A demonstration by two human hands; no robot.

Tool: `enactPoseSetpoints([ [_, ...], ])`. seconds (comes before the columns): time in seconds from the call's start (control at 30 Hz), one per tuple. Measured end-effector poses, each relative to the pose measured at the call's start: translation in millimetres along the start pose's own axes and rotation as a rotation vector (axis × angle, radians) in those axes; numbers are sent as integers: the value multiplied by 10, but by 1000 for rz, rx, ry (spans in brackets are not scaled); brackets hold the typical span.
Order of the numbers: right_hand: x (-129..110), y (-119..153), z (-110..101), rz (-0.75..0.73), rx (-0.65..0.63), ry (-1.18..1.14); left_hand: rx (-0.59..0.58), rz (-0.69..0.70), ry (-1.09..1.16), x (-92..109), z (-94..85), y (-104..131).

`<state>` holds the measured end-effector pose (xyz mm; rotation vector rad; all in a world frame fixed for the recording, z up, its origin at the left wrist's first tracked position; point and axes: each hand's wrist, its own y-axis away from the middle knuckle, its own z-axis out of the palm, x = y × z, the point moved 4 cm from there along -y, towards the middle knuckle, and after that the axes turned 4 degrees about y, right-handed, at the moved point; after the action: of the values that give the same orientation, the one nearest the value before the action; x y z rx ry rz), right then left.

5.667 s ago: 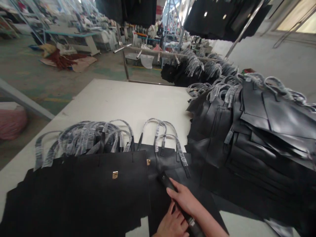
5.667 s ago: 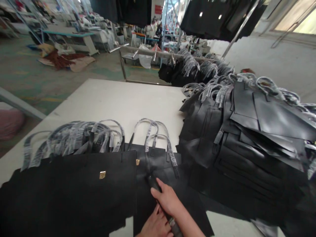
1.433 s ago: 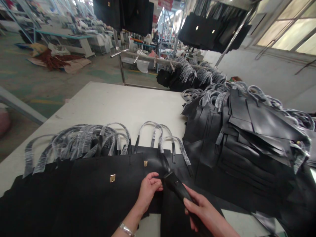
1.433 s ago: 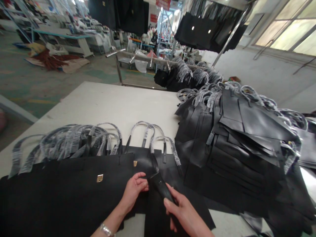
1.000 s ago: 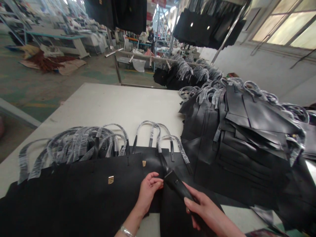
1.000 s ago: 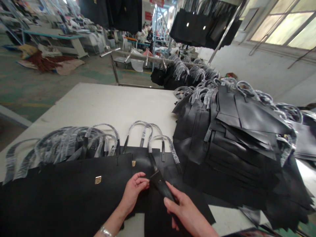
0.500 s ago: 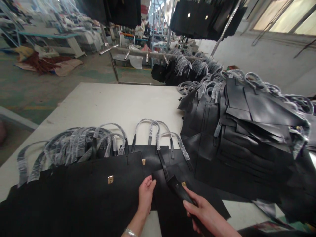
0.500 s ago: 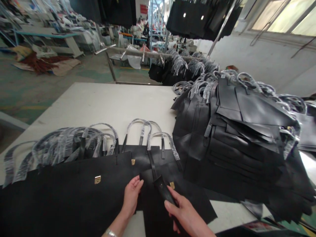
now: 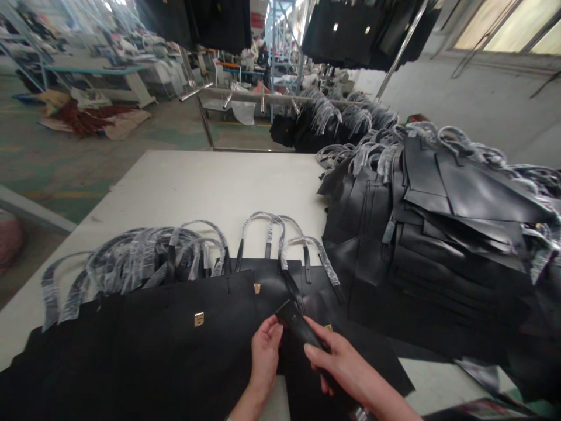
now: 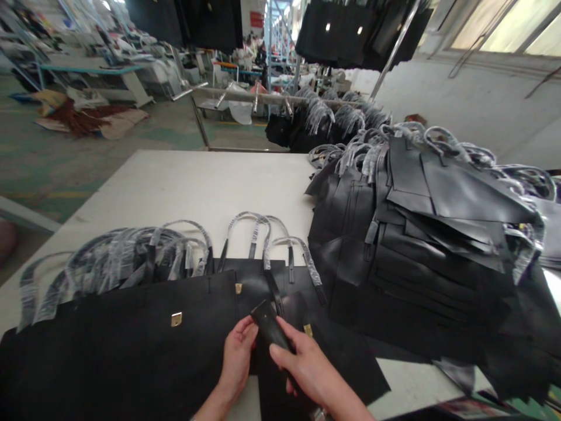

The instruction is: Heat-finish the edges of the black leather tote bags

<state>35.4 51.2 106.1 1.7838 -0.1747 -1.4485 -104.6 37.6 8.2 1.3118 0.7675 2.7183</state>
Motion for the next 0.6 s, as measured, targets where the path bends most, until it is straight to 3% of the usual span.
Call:
enactPoseSetpoints([
  [0.1, -19, -2, -38, 11, 19, 35, -25, -23, 12, 5, 56, 37],
  [0.23, -115, 18, -227, -62, 230, 17, -15, -86, 42, 2, 89, 76],
  [0.43, -31, 117, -112, 7, -15, 25, -19, -63, -28, 10, 104, 99],
  [0.53, -97, 66, -161, -57, 144, 7, -14, -24, -87, 217, 105, 109],
  [0.6, -155, 73, -317, -96, 279, -43, -3, 5, -87, 554, 119, 140],
])
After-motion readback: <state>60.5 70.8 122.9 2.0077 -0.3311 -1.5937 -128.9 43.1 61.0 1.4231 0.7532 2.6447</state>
